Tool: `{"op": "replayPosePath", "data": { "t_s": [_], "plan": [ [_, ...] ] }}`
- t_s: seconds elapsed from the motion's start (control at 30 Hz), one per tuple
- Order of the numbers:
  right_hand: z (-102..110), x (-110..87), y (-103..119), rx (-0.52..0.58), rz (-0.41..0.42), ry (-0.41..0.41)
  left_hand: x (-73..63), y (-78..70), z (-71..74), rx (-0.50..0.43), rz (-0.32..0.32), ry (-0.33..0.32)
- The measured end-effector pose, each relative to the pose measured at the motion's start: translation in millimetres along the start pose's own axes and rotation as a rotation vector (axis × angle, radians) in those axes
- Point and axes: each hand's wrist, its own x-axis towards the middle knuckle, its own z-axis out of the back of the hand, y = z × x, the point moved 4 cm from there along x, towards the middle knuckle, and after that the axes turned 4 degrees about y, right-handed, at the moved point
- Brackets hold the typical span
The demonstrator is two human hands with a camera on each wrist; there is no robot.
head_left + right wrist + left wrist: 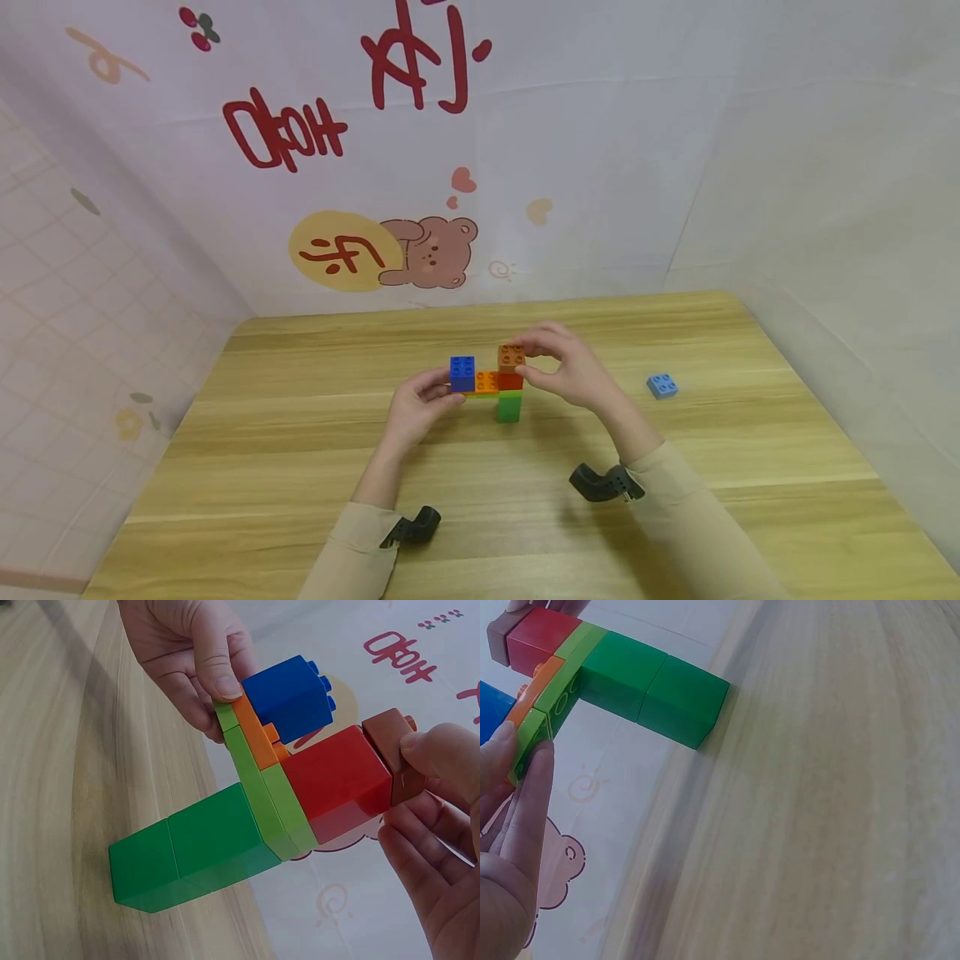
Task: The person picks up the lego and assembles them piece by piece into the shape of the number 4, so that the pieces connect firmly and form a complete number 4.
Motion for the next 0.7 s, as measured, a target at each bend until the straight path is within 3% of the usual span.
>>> {"op": "replayPosePath", "data": {
  "t_s": [0.7],
  "plan": [
    [-0.2,1.8,-0.8,-0.043,0.008,0.019,1.1,2.6,-0.1,-0.021,0.008,-0.006]
  ]
}}
